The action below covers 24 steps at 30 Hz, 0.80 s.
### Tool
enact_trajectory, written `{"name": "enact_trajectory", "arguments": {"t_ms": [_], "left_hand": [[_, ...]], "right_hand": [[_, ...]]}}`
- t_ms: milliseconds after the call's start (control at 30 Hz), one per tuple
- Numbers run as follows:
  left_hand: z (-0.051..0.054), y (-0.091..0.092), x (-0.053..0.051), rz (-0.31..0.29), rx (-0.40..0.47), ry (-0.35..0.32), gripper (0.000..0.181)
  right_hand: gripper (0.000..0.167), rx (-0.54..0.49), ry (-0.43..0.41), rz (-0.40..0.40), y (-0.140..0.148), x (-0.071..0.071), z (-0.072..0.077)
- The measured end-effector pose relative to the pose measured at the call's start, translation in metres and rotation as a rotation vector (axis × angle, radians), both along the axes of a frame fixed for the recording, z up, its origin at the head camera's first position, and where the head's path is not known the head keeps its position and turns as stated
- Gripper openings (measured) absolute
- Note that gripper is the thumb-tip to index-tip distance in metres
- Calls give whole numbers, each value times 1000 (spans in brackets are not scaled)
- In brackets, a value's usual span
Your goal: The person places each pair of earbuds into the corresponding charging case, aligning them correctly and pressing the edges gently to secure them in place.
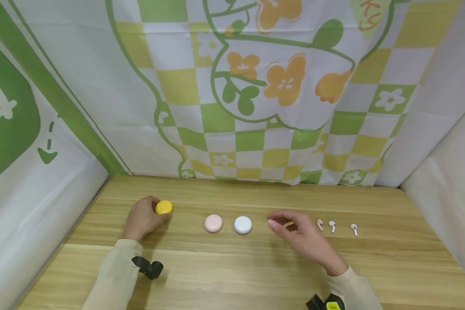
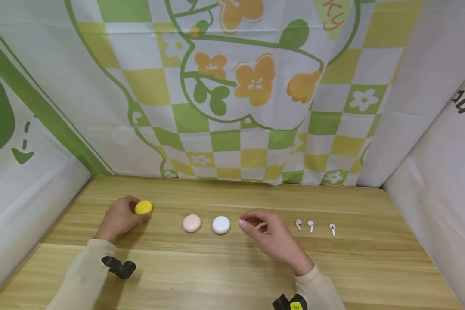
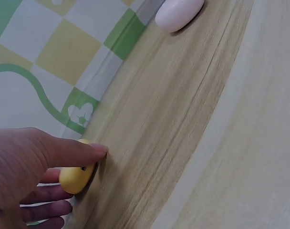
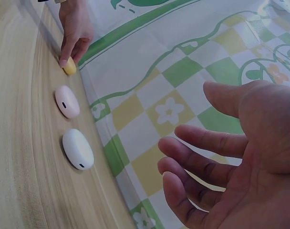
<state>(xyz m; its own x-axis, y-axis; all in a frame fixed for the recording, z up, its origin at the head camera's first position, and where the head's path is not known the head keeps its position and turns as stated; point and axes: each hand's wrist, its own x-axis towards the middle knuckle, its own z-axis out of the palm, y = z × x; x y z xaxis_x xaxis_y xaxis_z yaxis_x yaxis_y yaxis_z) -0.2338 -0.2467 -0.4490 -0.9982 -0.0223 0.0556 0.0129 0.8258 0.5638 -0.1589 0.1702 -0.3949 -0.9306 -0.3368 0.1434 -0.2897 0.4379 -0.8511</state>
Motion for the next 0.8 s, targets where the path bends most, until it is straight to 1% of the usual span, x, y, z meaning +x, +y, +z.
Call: {"name": "enact_trajectory", "arguments": {"t_ms": [67, 133, 267, 333, 367, 467, 533, 633, 800], "left_hand": [[1, 1, 1, 0, -10, 6, 64], [3, 3, 3, 1, -24, 27, 66], [12, 13, 8, -27, -57, 123, 62], [18, 22, 12, -53, -47, 160, 59], [21, 28, 14, -67, -35, 167, 57], [24, 45, 18, -115, 6, 156, 55], [25, 56, 21, -141, 34, 126, 55], [22, 72, 24, -176, 53, 91, 55], [18, 94, 26, -201, 46, 54, 55]], "right_hand": [[28, 1, -4, 4, 0, 0, 0], [29, 4, -4, 4, 0, 0, 0], [29, 13, 3, -2, 0, -1, 2], [29, 18, 6, -6, 0, -1, 2], [29, 21, 9, -6, 0, -1, 3], [28, 29, 24, -3, 0, -1, 4], [28, 38, 39, 1, 0, -2, 4], [28, 50, 53, -4, 1, -3, 6], [28, 58, 54, -32, 4, -3, 5]]}}
